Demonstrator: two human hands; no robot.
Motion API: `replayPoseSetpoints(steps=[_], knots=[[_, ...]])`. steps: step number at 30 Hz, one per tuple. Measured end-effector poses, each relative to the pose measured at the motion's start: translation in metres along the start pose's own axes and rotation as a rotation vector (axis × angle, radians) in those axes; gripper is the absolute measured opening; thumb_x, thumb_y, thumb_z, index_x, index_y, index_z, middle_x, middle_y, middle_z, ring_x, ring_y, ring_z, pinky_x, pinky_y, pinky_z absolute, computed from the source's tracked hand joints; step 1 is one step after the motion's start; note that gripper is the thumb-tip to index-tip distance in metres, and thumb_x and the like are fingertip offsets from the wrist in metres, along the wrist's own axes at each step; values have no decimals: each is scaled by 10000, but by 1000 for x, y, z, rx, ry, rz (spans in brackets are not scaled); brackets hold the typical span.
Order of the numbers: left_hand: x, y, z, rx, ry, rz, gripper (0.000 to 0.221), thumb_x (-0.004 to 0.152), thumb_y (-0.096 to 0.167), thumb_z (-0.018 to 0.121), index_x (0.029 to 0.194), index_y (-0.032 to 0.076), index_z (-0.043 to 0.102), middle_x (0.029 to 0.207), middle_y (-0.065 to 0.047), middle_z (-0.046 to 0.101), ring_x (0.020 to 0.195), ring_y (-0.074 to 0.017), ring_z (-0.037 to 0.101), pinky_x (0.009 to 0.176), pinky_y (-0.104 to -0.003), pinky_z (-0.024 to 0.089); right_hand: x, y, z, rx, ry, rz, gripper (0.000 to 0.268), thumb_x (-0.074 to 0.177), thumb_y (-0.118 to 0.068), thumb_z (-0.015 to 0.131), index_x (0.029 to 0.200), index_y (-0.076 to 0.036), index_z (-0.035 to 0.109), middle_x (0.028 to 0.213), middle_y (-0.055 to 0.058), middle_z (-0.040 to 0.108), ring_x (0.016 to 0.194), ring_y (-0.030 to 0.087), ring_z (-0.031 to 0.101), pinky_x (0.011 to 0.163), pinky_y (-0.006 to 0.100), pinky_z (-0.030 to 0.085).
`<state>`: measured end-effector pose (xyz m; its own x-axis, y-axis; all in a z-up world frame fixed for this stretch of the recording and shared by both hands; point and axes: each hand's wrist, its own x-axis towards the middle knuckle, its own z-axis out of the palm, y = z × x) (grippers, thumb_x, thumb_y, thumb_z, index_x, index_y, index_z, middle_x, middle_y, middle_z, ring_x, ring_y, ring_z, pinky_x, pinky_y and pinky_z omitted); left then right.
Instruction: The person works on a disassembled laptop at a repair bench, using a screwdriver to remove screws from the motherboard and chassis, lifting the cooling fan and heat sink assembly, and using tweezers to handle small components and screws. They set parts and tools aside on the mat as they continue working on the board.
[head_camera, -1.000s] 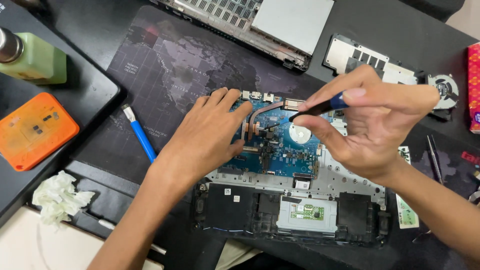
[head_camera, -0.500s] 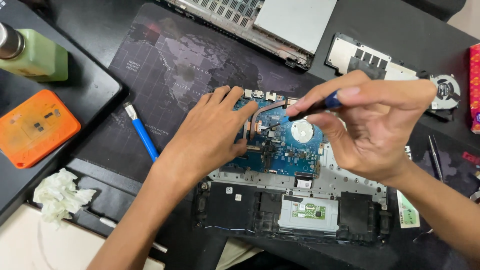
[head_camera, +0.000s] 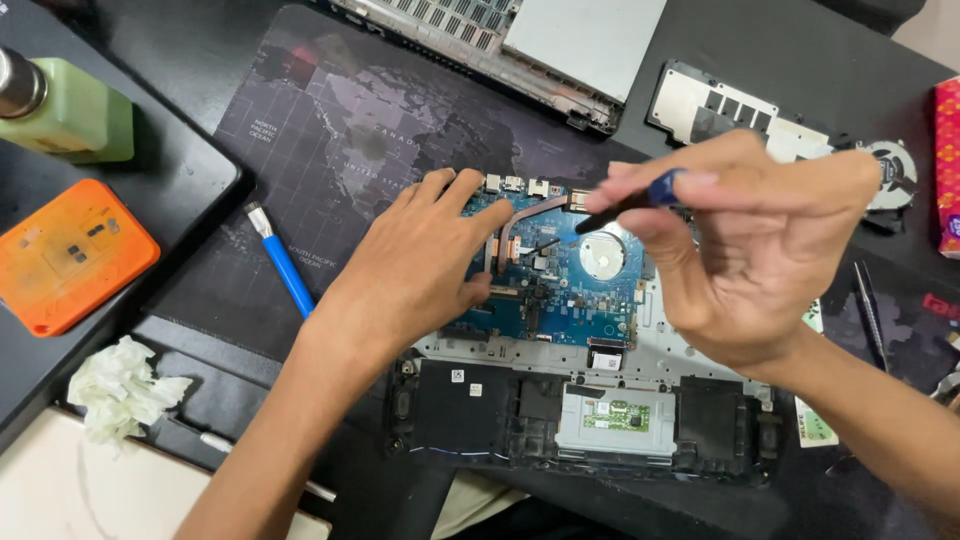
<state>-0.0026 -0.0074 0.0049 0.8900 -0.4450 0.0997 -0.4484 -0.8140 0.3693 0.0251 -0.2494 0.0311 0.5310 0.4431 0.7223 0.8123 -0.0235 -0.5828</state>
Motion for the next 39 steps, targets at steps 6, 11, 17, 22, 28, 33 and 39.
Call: replayPoseSetpoints(steps=[6,11,17,22,28,33,39], knots=[[-1,-3,2,-14,6,-6,662,688,140,846,1298,59,601,1302,-172,539,1280,-388,485,1003,-507,445,-6,-6,-2,5,27,76,346,987,-60,721,1247,-53,492,1150,160,636,1047,217,734,823,291,676],[-3,0,-1,-33,23,-3,616,717,138,827,1285,52,606,1320,-181,535,1291,-393,479,997,-508,445,0,-3,0,83,14,56,415,920,1,776,1242,-72,526,1165,177,590,990,224,715,905,327,665],[-3,3,-5,-44,8,-9,536,762,160,796,1254,40,620,1330,-195,547,1310,-393,480,1042,-503,423,-4,-4,-1,185,11,194,350,1006,4,680,1275,19,457,1148,165,638,1096,250,740,957,367,669],[-4,5,-4,14,-9,-4,477,815,197,765,1234,13,628,1393,-255,505,1330,-435,447,1072,-517,376,-27,-12,-55,-38,216,185,311,1056,12,584,1315,62,420,1133,158,618,1021,236,735,882,381,659],[4,31,4,136,67,111,478,852,227,719,1267,5,638,1422,-286,492,1362,-474,411,1121,-572,302,-202,24,-176,-57,628,491,198,1208,-107,454,1313,50,512,1143,158,616,962,243,677,946,376,600],[30,78,20,204,134,204,410,880,253,688,1225,31,675,1404,-249,530,1380,-455,409,1151,-649,244,-297,23,-224,-37,841,606,258,1258,-165,409,1384,51,475,1105,186,619,989,270,647,996,363,541],[76,142,63,78,23,393,340,837,114,686,1166,26,702,1312,-232,575,1345,-425,463,1166,-652,255,-318,13,-218,-139,979,567,248,1245,-160,465,1334,69,500,990,171,608,898,271,645,941,378,575]])
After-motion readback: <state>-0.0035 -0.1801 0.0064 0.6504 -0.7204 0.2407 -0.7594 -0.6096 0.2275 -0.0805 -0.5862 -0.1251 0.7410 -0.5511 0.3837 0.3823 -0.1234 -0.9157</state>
